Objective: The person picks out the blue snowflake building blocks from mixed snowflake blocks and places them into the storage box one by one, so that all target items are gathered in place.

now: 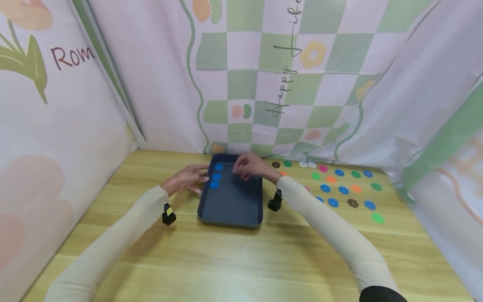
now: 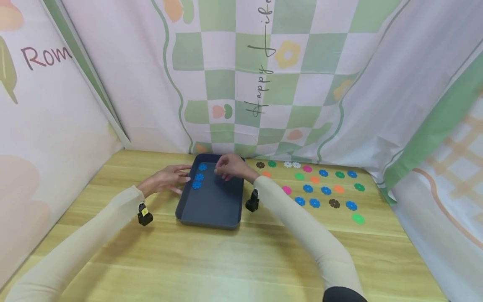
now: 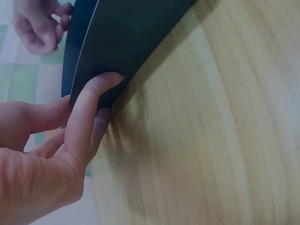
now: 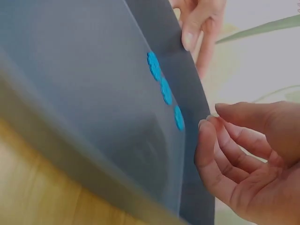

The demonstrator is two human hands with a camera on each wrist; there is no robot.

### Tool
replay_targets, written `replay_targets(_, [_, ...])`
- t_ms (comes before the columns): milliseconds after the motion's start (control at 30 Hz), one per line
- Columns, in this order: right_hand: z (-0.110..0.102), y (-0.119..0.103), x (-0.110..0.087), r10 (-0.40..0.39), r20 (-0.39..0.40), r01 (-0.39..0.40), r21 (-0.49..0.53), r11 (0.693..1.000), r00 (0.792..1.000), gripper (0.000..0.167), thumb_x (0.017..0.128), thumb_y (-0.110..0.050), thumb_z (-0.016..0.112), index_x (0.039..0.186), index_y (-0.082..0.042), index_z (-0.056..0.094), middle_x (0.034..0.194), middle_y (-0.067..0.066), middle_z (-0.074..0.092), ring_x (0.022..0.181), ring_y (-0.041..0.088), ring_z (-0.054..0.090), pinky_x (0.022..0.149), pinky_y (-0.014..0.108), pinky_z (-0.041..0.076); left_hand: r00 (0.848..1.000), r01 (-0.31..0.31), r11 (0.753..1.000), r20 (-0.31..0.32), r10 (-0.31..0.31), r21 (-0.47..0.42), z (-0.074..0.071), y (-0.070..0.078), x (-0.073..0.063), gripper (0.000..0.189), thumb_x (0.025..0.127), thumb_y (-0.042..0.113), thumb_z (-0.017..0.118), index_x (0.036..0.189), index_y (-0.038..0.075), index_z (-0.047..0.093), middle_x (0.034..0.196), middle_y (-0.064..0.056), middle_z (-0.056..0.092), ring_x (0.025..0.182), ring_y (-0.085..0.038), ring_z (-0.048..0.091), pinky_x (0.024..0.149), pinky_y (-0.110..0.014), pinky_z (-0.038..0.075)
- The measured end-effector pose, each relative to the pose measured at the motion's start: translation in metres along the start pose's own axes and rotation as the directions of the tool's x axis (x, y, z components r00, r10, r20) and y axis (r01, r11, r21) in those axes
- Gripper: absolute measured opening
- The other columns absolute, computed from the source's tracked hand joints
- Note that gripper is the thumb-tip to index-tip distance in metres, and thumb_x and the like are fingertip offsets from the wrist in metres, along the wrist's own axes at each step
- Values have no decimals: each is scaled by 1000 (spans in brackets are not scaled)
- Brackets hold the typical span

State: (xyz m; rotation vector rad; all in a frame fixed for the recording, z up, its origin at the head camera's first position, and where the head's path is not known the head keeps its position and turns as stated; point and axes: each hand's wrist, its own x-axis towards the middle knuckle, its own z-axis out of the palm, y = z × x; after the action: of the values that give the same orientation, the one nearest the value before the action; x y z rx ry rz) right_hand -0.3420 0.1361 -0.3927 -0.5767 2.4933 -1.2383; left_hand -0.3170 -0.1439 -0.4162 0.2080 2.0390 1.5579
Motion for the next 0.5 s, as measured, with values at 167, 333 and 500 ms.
replay_targets(167, [-24,15,-21,-41,-33,41,5,999,999,19,102,-10,68,111,7,70,103,32,71,77,27,72,73,46,67,1000,-6,1000,5,6,-5,0,-1,0,66,109,6,53,167,5,20,169,-33,19,150,-47,36,74,-32,67])
replay_targets(333, [-51,34,-43,-74,-73,75,13,997,995,24,103,-9,66,116,10,68,107,33,69,88,40,71,79,57,64,1000,-5,1000,2,5,-12,-1,-2,0,66,109,5,52,167,5,20,169,-33,17,151,-47,36,74,-31,67])
replay_targets(500, [-78,53,-67,-35,-107,36,10,999,994,29,103,-9,66,122,12,63,114,32,67,94,36,70,83,53,65,1000,-4,1000,-1,4,-1,-2,-2,0,66,110,7,52,168,5,20,170,-32,16,151,-47,36,76,-32,67])
